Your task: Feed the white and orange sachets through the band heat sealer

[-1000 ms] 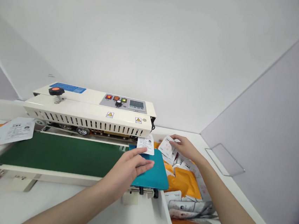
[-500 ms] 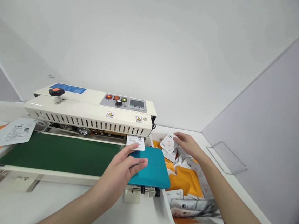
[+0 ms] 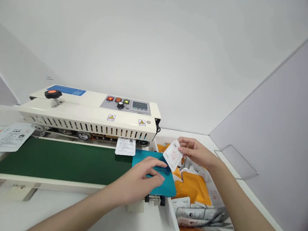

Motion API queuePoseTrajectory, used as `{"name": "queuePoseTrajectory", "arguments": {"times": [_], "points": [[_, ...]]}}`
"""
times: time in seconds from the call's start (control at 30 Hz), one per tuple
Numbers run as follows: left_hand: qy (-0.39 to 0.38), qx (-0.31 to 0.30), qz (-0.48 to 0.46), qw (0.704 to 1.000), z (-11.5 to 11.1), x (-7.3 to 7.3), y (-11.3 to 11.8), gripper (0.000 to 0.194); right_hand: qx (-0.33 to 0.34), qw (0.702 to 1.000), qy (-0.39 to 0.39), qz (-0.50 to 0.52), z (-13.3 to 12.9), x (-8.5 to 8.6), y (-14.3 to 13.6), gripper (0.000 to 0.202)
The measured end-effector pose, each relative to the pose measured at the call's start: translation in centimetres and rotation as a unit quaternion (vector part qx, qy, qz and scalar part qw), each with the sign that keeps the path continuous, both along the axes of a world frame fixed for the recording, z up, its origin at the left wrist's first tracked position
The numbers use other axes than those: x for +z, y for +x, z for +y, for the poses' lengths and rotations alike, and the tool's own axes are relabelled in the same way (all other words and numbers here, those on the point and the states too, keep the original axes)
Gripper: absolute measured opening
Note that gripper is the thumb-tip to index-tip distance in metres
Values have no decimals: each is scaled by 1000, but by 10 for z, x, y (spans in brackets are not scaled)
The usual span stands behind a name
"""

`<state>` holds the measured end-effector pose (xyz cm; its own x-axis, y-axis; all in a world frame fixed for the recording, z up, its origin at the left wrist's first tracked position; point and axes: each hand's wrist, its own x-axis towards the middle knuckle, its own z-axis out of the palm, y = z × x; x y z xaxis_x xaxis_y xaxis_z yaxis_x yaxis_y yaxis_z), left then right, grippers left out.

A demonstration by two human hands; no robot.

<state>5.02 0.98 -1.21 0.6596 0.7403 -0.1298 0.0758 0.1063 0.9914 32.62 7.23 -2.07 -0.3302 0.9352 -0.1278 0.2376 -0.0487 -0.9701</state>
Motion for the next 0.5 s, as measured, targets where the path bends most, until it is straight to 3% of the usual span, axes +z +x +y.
{"name": "queuePoseTrajectory", "arguments": {"times": [0.27, 0.5], "points": [[-25, -15, 23, 999, 7, -7, 1, 38, 82, 996, -30, 6, -5, 2, -14, 38], [-48, 2, 4, 999, 8, -11, 1, 42, 76, 997, -4, -22, -5, 3, -15, 34]]}}
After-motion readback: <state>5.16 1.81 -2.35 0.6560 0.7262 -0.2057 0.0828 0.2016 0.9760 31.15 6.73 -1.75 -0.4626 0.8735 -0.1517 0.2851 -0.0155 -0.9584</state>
